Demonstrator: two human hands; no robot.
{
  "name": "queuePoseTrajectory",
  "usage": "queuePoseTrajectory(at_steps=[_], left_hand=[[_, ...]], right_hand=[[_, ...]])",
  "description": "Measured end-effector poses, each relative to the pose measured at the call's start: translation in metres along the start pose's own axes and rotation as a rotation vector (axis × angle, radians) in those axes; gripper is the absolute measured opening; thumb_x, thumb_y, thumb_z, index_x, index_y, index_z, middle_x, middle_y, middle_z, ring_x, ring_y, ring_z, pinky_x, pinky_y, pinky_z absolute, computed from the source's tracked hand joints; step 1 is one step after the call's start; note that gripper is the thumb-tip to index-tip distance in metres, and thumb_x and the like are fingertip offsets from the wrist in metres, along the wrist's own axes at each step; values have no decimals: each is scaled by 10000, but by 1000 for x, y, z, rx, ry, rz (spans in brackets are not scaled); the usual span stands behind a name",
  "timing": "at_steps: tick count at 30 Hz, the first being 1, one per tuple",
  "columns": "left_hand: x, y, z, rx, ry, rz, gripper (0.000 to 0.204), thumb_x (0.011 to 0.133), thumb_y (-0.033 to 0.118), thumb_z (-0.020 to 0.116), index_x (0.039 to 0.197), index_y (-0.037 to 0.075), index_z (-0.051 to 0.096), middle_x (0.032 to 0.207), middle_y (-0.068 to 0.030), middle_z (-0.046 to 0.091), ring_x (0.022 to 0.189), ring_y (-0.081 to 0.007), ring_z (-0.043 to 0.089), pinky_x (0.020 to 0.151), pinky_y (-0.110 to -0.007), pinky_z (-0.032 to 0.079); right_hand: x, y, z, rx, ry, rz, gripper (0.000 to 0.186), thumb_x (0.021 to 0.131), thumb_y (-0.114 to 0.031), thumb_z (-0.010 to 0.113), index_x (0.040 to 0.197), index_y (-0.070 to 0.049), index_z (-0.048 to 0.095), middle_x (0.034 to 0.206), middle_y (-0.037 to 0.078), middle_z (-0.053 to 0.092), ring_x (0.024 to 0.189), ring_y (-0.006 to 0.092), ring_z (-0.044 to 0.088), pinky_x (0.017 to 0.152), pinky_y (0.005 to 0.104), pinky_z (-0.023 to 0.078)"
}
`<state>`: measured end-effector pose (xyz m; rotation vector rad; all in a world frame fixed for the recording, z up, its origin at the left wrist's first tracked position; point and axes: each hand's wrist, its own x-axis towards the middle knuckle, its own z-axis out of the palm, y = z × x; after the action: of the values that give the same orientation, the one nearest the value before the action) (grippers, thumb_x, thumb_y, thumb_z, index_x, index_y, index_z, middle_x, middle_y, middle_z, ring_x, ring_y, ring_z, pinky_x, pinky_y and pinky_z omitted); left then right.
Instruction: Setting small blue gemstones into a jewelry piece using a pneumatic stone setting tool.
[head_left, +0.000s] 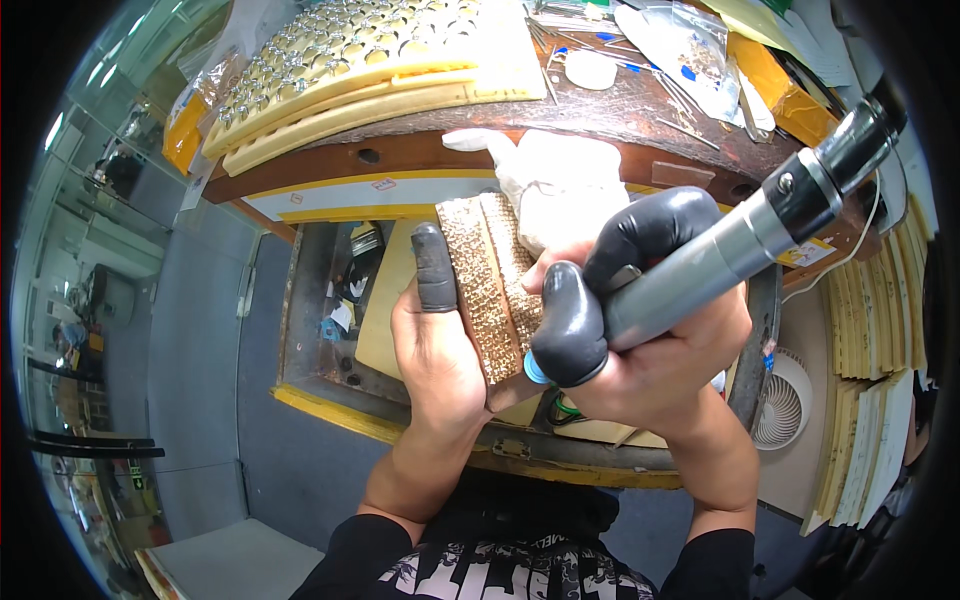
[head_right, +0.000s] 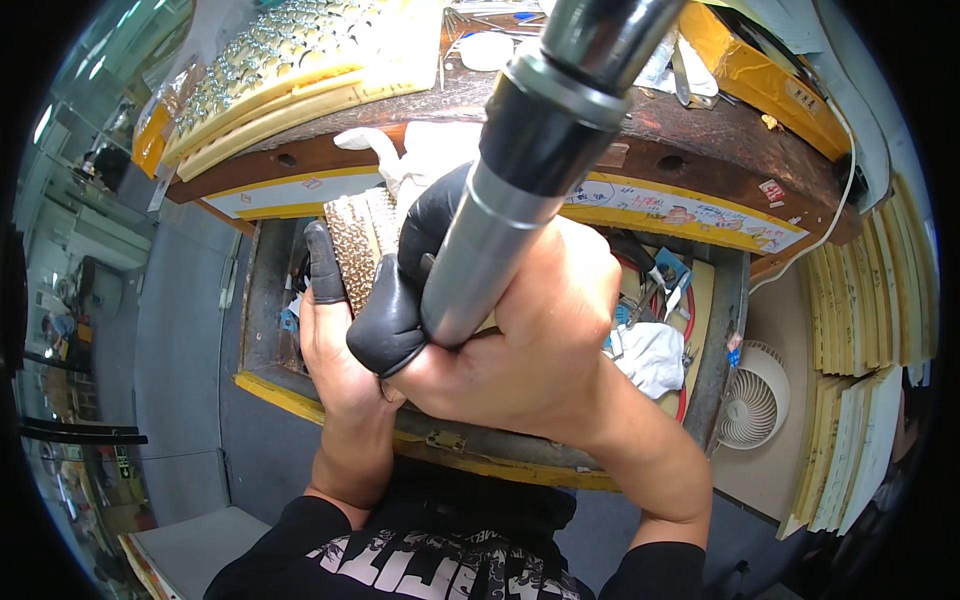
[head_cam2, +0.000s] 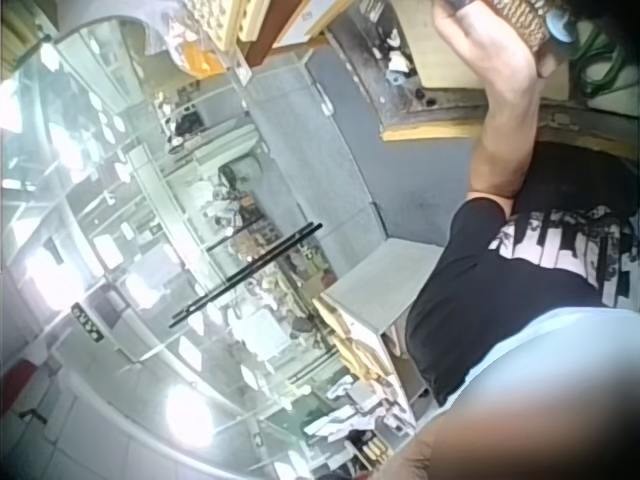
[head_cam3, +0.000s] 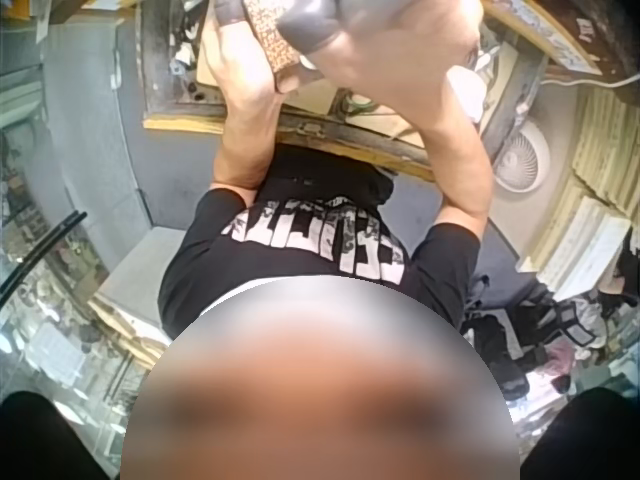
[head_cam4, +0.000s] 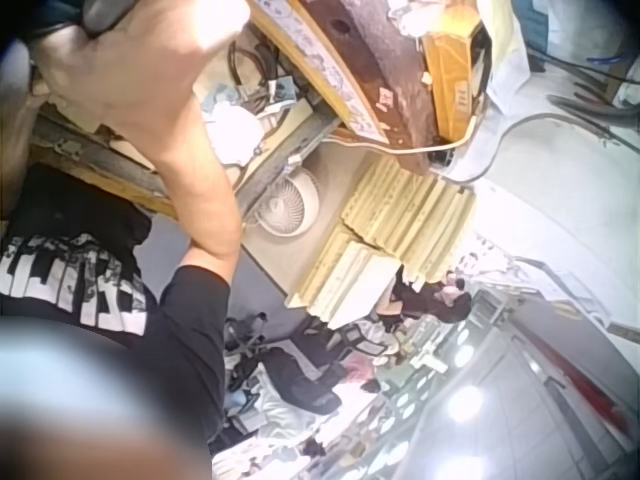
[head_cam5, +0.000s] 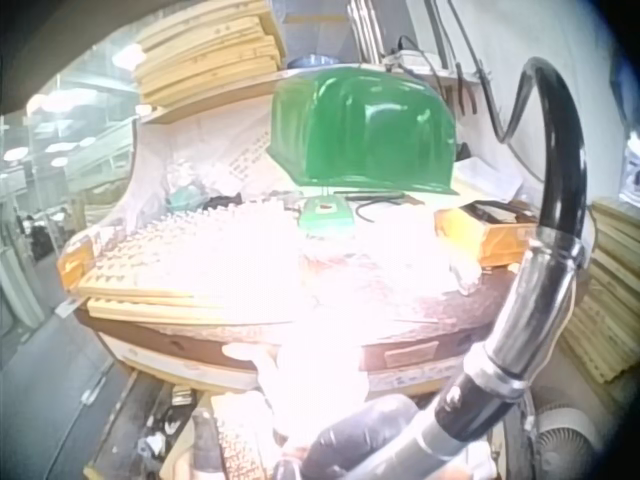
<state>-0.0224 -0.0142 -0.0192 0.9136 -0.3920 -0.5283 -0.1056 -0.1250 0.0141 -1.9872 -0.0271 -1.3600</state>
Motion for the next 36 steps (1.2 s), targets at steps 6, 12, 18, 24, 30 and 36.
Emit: queuePoseTrajectory(at_steps=[6,12,18,24,30,36], left_hand=[[-1,-1,-2,36,-18,24,508,1075,405,372,1052,-30,634,880,-115,705,720,-137,683,608,-249,552],[-1,-2,-3,-16,-27,42,514,1074,411,372,1071,-31,635,906,-111,706,748,-137,687,655,-256,563],[0,2,0,24,-64,19,522,1072,422,371,1075,-26,639,913,-110,706,765,-136,689,669,-257,564],[-1,-2,-4,18,-73,28,519,1070,423,379,1057,-26,640,909,-110,705,763,-135,689,660,-254,562],[-1,-1,-2,8,-45,16,513,1070,418,384,1055,-28,637,900,-105,703,757,-136,689,647,-254,561],[-1,0,-3,93,-31,21,524,1066,431,386,1057,-31,633,894,-110,702,751,-138,689,638,-253,562]], right_hand=[[1,-1,1,-9,11,10,206,765,12,737,873,77,574,754,119,674,666,158,687,602,286,573],[3,-3,-1,-68,14,-21,162,749,2,743,831,57,614,751,99,670,650,135,671,584,260,543],[2,-2,-1,-38,34,-1,146,745,-4,742,814,59,629,741,91,663,634,130,660,566,254,527],[3,-4,1,-43,42,-6,137,749,-4,737,809,60,632,734,90,661,635,134,666,563,256,529],[3,-5,1,-41,38,15,130,751,-2,733,798,57,626,731,88,659,630,136,667,565,259,536],[0,-1,1,-59,33,1,138,751,10,729,809,59,613,733,90,658,629,137,668,568,264,545]])
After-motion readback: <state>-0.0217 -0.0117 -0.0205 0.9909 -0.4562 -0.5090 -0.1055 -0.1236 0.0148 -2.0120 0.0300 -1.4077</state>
